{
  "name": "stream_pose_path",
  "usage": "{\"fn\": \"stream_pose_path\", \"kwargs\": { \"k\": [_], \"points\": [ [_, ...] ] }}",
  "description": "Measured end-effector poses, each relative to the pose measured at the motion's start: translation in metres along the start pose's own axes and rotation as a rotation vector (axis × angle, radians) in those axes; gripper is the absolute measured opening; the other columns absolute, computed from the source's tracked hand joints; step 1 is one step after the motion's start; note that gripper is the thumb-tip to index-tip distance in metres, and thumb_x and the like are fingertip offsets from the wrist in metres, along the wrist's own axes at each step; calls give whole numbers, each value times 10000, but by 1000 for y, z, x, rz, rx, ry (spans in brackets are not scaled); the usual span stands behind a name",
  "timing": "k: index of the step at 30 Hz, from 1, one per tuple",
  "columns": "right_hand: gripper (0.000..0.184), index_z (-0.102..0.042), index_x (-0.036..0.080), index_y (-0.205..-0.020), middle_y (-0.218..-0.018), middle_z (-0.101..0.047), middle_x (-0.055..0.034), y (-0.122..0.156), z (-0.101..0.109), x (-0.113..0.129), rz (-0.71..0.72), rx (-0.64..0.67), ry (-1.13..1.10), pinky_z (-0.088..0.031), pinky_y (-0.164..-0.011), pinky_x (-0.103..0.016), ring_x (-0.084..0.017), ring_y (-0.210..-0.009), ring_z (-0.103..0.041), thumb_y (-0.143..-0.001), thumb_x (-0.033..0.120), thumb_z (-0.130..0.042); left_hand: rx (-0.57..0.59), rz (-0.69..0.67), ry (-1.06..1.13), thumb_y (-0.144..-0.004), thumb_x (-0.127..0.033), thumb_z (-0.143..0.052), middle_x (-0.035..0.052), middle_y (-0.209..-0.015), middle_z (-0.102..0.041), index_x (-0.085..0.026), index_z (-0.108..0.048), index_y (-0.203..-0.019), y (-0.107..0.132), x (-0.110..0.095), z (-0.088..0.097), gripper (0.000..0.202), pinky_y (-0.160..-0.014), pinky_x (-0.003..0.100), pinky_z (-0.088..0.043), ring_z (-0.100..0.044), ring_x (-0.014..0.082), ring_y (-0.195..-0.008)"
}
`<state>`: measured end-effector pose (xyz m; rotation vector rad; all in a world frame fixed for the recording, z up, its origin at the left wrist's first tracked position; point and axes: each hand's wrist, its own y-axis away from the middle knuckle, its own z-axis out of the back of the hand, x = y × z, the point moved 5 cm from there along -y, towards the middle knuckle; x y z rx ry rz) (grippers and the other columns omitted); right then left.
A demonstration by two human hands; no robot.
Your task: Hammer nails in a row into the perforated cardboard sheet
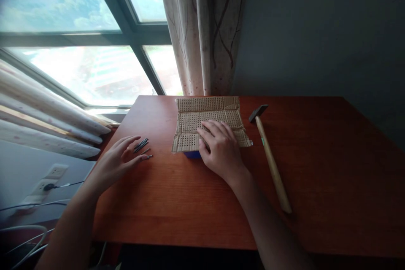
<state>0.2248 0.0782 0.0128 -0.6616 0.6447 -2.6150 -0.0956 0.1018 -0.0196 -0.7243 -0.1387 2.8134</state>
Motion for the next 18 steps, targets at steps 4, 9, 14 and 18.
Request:
{"fn": "stream_pose_path", "kwargs": {
  "k": [4,9,14,18],
  "points": [
    [325,-710,206,-1195,-1339,-662,-55,1,0,0,9,-11,-6,-392,-1153,-480,-252,-1282,-556,-929,217,-524,29,-26,-7,-806,-528,-691,122,-1260,-660,-205,-569,-1317,9,11,-8,616,-1013,444,-508,-638,310,-1148],
    [329,-710,211,-1195,-1317,-673,-68,0,0,-1,19,-24,-11,-416,-1127,-497,-260,-1260,-572,-929,213,-516,-53,32,64,-851,-460,-654,112,-1168,-695,-192,-602,-1280,11,19,-13,508,-903,405,-557,-688,263,-1001],
    [332,-709,211,-1197,-1320,-672,-70,0,0,-1,20,-28,-17,-413,-1130,-499,-266,-1264,-571,-923,211,-522,-64,22,61,-880,-396,-613,74,-1051,-707,-201,-676,-1135,9,6,-15,327,-759,338,-549,-669,215,-851],
    [335,-706,202,-1202,-1331,-667,-72,1,0,-2,22,-28,-24,-405,-1138,-491,-263,-1266,-569,-921,204,-523,-67,-5,53,-898,-376,-583,67,-1053,-707,-207,-693,-1072,6,-4,-17,267,-766,327,-530,-662,211,-869]
  ]
}}
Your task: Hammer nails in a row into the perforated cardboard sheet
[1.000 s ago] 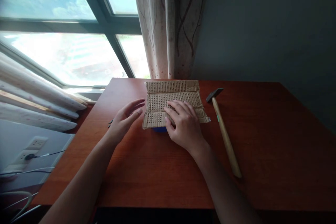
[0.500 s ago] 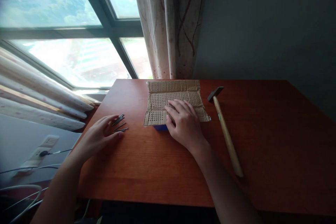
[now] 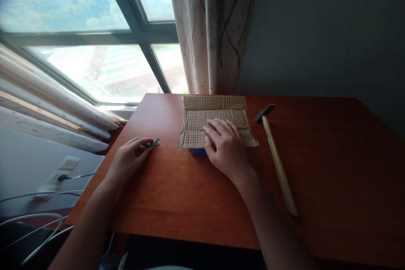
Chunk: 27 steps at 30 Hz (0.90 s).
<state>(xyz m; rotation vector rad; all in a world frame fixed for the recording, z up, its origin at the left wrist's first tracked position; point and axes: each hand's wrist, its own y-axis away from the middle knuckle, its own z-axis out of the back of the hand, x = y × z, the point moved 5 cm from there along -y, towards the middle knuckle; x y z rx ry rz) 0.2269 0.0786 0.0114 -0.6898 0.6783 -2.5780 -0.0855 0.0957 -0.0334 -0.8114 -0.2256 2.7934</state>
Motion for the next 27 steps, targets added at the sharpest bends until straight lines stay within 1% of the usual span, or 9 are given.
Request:
{"fn": "stream_pose_path", "kwargs": {
  "k": [5,10,19,23,27],
  "points": [
    [346,-699,216,-1214,-1337,-664,-68,1,-2,-1,-6,5,2,-406,-1133,-503,-268,-1276,-564,-918,201,-521,-2,5,10,-906,-376,-572,68,-1063,-709,-209,-702,-1067,-1,-4,-3,265,-764,318,-533,-666,208,-874],
    [340,-702,213,-1206,-1342,-662,-66,2,-1,-1,-9,6,6,-399,-1144,-499,-263,-1278,-564,-921,195,-518,9,-20,13,-920,-372,-565,71,-1057,-708,-213,-704,-1070,-5,-7,-7,260,-764,318,-544,-673,210,-883],
    [346,-702,198,-1210,-1342,-660,-74,1,-1,1,-5,12,15,-404,-1138,-498,-266,-1274,-564,-918,188,-516,30,-78,-8,-935,-322,-537,73,-1077,-713,-216,-708,-1071,-18,-22,-20,242,-807,326,-554,-688,215,-903],
    [349,-699,207,-1216,-1340,-662,-73,2,-1,0,-7,5,13,-404,-1138,-505,-267,-1279,-561,-922,191,-512,14,-102,-62,-949,-323,-522,84,-1094,-706,-210,-699,-1094,-19,-29,-22,256,-858,354,-543,-674,242,-969],
    [349,-697,216,-1218,-1335,-666,-72,2,-1,0,-8,6,7,-404,-1140,-506,-266,-1276,-565,-921,194,-514,0,-121,-159,-951,-329,-513,97,-1168,-692,-214,-682,-1142,-15,-33,-24,280,-943,397,-520,-646,277,-1064]
  ]
}}
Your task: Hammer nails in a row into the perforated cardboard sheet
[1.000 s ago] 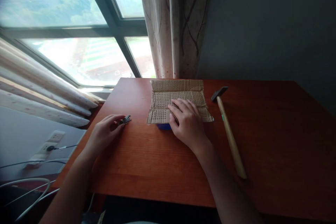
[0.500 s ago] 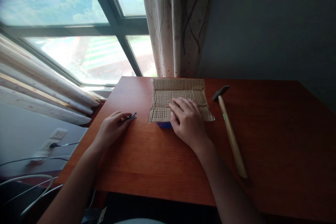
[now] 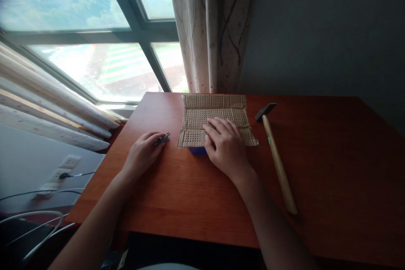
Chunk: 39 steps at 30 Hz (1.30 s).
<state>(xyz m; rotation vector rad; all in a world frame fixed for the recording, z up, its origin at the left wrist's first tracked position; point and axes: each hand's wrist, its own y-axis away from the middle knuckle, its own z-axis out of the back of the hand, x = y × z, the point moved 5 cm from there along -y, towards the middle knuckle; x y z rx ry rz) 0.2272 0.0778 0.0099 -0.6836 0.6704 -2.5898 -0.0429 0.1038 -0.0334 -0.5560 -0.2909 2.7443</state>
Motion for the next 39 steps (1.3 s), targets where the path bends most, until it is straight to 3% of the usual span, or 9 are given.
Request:
{"fn": "stream_pose_path", "kwargs": {
  "k": [6,15,23,27,33,39],
  "points": [
    [349,-703,213,-1208,-1329,-668,-74,-1,1,2,3,-3,2,-405,-1141,-503,-267,-1275,-570,-922,189,-503,-11,22,-39,-952,-355,-518,87,-1195,-689,-227,-672,-1179,5,2,0,303,-972,405,-504,-640,282,-1081],
    [349,-703,209,-1213,-1347,-659,-67,-1,1,1,-2,9,6,-405,-1145,-493,-263,-1283,-560,-928,193,-501,-137,164,-1,-965,-392,-510,77,-1092,-716,-197,-709,-1065,3,16,5,296,-848,350,-526,-673,239,-936],
    [359,-698,224,-1220,-1336,-664,-77,-1,1,1,-2,8,-7,-407,-1137,-513,-269,-1279,-567,-927,191,-494,-156,172,0,-954,-384,-512,78,-1117,-710,-208,-710,-1059,-1,20,2,285,-902,363,-523,-670,248,-988],
    [362,-694,227,-1226,-1340,-662,-76,-1,0,1,-2,5,-10,-406,-1136,-518,-273,-1279,-568,-924,193,-497,-163,152,-13,-952,-373,-498,87,-1171,-686,-212,-682,-1133,-4,8,1,305,-957,386,-503,-654,268,-1054],
    [347,-693,212,-1214,-1345,-659,-71,-1,0,1,1,2,-4,-395,-1147,-503,-266,-1280,-563,-928,191,-500,-86,59,-240,-933,-396,-535,151,-1378,-580,-194,-602,-1285,-21,-23,-17,411,-998,486,-444,-560,356,-1197],
    [350,-687,215,-1222,-1342,-661,-75,-1,1,1,2,7,-7,-399,-1139,-510,-267,-1278,-563,-932,193,-492,-97,89,-289,-947,-311,-489,182,-1373,-580,-150,-609,-1288,-35,-20,-23,396,-980,506,-435,-539,380,-1200]
  ]
}}
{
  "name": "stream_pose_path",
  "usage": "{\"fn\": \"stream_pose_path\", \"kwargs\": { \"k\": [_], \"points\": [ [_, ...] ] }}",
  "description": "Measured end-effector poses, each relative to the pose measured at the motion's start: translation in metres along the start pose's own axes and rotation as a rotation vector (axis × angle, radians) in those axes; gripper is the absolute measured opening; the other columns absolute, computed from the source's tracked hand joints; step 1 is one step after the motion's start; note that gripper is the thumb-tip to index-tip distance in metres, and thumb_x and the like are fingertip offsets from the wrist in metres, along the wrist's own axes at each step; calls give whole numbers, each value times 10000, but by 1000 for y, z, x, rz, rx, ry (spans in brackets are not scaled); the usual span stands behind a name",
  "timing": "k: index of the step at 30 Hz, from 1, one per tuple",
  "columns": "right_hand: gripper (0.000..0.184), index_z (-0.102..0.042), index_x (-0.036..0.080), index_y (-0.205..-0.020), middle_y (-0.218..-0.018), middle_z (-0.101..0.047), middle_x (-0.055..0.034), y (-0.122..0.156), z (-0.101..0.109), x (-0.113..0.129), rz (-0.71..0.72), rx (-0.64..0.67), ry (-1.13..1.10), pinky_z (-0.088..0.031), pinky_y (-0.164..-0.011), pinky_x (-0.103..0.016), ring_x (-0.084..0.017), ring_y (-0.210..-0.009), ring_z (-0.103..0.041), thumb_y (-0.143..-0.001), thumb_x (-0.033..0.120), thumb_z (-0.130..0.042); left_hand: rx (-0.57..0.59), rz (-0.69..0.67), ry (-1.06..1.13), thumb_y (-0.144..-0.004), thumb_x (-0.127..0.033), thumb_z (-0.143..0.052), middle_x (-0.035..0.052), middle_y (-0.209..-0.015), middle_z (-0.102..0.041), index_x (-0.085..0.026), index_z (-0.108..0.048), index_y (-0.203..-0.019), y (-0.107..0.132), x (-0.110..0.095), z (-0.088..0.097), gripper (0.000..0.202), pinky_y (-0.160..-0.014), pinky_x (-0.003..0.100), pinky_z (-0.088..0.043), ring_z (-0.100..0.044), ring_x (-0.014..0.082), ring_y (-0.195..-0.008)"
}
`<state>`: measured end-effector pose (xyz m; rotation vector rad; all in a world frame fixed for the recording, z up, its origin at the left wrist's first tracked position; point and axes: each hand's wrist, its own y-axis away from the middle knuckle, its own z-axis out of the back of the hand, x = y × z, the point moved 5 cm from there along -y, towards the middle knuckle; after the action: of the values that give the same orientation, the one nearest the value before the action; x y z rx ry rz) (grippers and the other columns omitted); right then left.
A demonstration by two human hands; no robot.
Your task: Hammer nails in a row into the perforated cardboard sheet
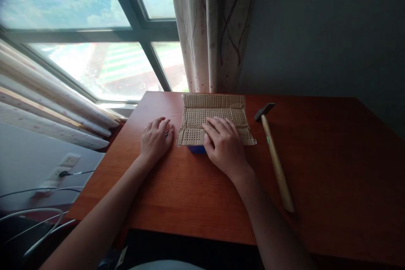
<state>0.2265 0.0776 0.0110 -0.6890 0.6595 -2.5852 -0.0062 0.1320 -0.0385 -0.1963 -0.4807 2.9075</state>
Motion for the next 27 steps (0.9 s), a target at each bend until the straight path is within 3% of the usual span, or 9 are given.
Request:
{"fn": "stream_pose_path", "kwargs": {
  "k": [8,20,27],
  "points": [
    [349,-689,194,-1225,-1351,-655,-81,0,-1,-1,-3,6,12,-392,-1144,-489,-264,-1288,-552,-937,191,-492,-15,0,-8,-970,-314,-461,156,-1335,-620,-151,-629,-1276,7,7,1,385,-954,473,-444,-574,352,-1151],
    [344,-695,188,-1212,-1329,-668,-82,-1,0,1,5,-3,8,-404,-1135,-492,-266,-1266,-570,-934,185,-492,-38,45,-45,-956,-291,-485,131,-1294,-646,-161,-638,-1257,-6,8,-6,362,-928,433,-472,-600,322,-1100],
    [348,-694,194,-1218,-1346,-658,-81,0,0,0,2,-5,9,-400,-1139,-501,-271,-1280,-561,-935,188,-493,-64,32,30,-946,-292,-507,125,-1280,-652,-152,-639,-1261,-2,10,3,369,-942,409,-487,-614,312,-1092]
  ]
}}
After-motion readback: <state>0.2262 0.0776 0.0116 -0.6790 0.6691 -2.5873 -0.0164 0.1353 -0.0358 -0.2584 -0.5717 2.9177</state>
